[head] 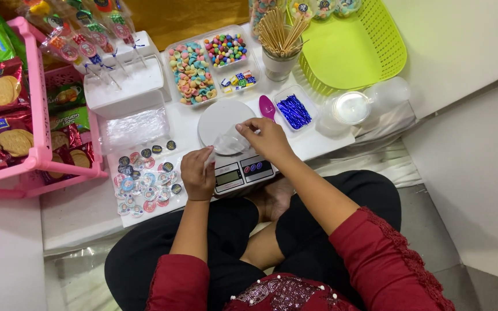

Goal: Packaging small candies into a container using a spoon and weighing them on a digital scale

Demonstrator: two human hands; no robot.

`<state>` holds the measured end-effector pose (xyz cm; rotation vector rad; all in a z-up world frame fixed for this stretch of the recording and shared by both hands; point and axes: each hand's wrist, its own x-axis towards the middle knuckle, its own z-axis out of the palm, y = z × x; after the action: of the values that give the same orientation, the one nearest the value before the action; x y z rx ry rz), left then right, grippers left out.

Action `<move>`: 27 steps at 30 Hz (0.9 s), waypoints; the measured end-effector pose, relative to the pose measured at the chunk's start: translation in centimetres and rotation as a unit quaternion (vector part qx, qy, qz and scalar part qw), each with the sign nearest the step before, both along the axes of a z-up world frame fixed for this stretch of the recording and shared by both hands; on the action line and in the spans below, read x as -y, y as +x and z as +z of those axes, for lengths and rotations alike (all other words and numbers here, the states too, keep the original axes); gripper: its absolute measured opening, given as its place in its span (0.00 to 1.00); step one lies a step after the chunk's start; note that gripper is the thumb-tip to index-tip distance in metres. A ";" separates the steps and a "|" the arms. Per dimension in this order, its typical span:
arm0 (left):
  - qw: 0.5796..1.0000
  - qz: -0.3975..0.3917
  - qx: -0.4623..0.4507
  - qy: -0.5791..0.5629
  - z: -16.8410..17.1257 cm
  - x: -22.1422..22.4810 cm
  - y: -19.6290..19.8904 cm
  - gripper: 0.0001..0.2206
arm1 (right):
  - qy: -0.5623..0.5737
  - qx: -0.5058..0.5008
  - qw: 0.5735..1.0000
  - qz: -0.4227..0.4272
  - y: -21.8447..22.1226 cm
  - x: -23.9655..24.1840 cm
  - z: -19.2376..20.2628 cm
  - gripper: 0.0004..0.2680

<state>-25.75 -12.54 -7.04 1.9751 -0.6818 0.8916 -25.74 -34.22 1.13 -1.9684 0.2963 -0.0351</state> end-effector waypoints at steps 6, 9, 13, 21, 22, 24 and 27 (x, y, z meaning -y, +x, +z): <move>0.972 0.020 -0.130 -0.195 -0.7 0.0 -0.3 0.25 | -0.057 0.147 0.979 0.133 -1.3 -1.1 1.1 0.27; 0.972 0.013 -0.131 -0.195 -1.1 0.2 0.0 0.29 | -0.093 0.150 0.978 0.112 -0.2 -0.9 -0.1 0.20; 0.974 0.005 -0.140 -0.179 -1.0 -0.1 -0.2 0.27 | -0.083 0.118 0.987 0.074 0.9 -0.8 0.1 0.16; 0.987 0.053 -0.131 -0.073 0.1 -0.5 0.7 0.33 | -0.115 0.087 0.986 0.087 3.2 -0.1 -1.1 0.13; 0.987 0.053 -0.130 -0.073 0.0 -0.4 0.8 0.33 | -0.114 0.089 0.986 0.087 3.2 0.0 -1.0 0.13; 0.987 0.059 -0.141 -0.058 -0.2 -0.5 0.9 0.42 | -0.106 0.087 0.988 0.070 3.2 -0.1 -0.7 0.12; 0.984 0.066 -0.155 -0.057 -0.2 -0.4 0.9 0.39 | -0.081 0.096 0.991 0.050 3.5 0.4 -1.9 0.13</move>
<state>-24.85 -12.09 -7.25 2.0130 -0.3185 0.6624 -22.22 -34.58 -0.80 -2.1199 0.0713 -0.1876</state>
